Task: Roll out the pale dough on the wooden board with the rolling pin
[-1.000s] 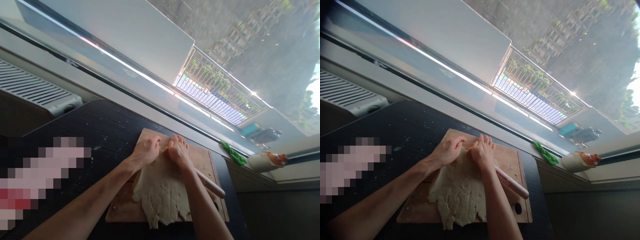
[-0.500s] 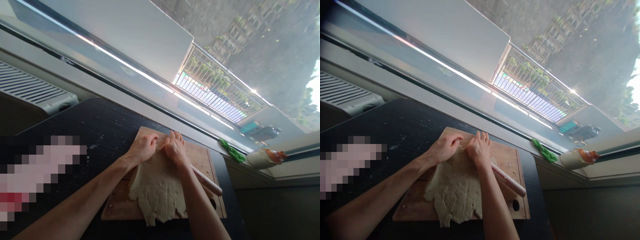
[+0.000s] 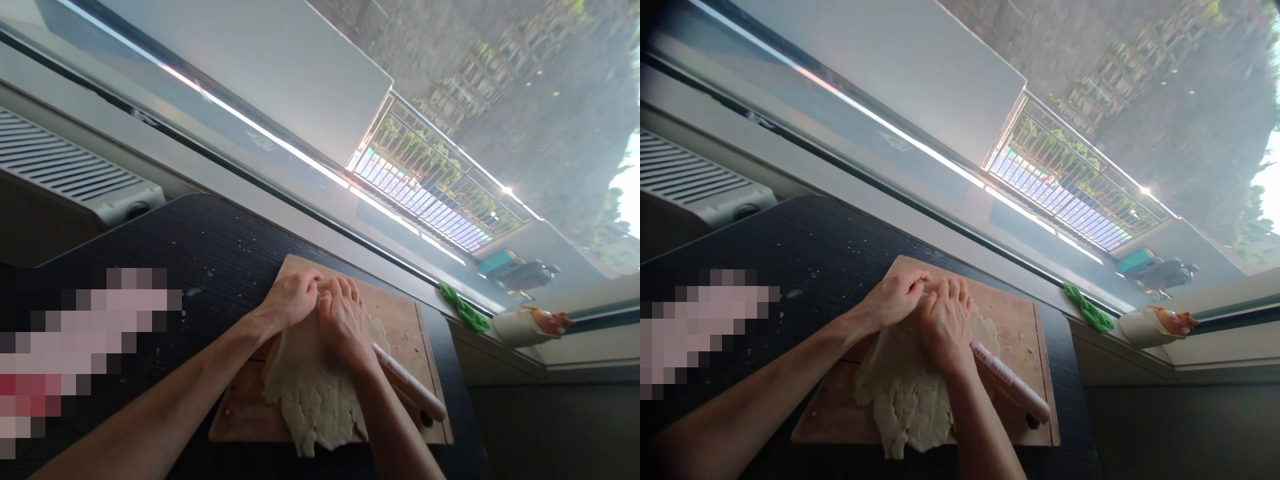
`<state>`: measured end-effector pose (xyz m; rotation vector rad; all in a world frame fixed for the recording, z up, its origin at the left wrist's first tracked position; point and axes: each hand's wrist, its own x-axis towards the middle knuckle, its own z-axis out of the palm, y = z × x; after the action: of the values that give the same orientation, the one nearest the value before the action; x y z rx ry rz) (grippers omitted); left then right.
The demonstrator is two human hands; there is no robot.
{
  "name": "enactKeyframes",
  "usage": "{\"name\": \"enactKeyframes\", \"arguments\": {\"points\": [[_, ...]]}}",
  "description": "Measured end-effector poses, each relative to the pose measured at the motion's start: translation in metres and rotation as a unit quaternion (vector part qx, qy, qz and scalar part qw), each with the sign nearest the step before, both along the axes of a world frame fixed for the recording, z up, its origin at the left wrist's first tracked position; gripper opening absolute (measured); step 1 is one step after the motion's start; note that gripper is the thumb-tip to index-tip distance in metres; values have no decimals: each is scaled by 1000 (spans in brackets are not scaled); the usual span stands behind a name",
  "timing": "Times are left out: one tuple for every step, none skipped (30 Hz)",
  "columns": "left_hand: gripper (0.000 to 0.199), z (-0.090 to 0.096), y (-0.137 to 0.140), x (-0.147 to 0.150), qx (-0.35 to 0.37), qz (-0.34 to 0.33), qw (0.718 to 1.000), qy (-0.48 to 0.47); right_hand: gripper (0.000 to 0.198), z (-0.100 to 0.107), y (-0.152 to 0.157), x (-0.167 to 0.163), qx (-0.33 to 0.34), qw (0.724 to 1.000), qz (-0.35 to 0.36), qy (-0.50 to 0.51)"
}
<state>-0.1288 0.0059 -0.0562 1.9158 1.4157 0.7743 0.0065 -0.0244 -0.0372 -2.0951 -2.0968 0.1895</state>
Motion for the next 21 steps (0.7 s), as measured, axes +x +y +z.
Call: {"name": "enactKeyframes", "arguments": {"points": [[35,0,0,0,3,0,1000,-2,50,0,-1,0,5,1000,1,-3],[36,0,0,0,6,0,1000,-3,51,0,2,0,6,1000,-9,-6],[36,1,-1,0,6,1,1000,-3,51,1,7,2,2,1000,-27,-8],[36,2,-1,0,5,2,1000,-2,52,2,14,5,-4,999,-51,-10],[36,3,-1,0,1,3,1000,-1,52,3,20,7,-11,997,-71,-10],[36,4,-1,-1,-3,1,1000,-2,53,4,23,8,-18,996,-85,-8],[36,5,-1,-1,-8,-1,1000,-4,53,4,24,8,-20,996,-88,-5],[35,5,-1,-2,-11,-3,1000,-7,53,3,21,6,-17,997,-79,-3],[35,5,0,-2,-12,-6,1000,-10,53,2,16,3,-8,998,-60,-2],[35,5,0,-2,-13,-8,1000,-13,53,0,10,0,7,999,-38,-3],[35,4,0,-2,-12,-10,1000,-15,53,-2,4,-2,23,999,-22,-6],[35,3,0,-2,-10,-11,1000,-15,53,-3,2,-3,39,999,-15,-9],[36,2,1,-2,-10,-11,1000,-15,53,-4,3,-3,51,998,-21,-12],[36,1,1,-2,-8,-10,1000,-15,53,-4,8,-1,63,997,-38,-14],[37,1,1,-2,-8,-8,1000,-14,52,-4,17,3,78,995,-60,-15],[37,1,1,-2,-9,-4,1000,-13,51,-2,26,8,98,992,-78,-17],[37,3,1,-2,-10,-2,1000,-10,49,0,35,15,122,988,-93,-17],[36,5,2,-2,-11,0,1000,-3,46,4,41,22,142,984,-102,-14],[36,8,2,-1,-10,-2,1000,10,44,7,43,30,152,983,-107,-8],[35,12,3,-1,-6,-6,1000,29,42,11,41,38,147,984,-104,2],[34,16,4,0,-5,-13,999,51,41,14,33,46,129,987,-94,16]]}}
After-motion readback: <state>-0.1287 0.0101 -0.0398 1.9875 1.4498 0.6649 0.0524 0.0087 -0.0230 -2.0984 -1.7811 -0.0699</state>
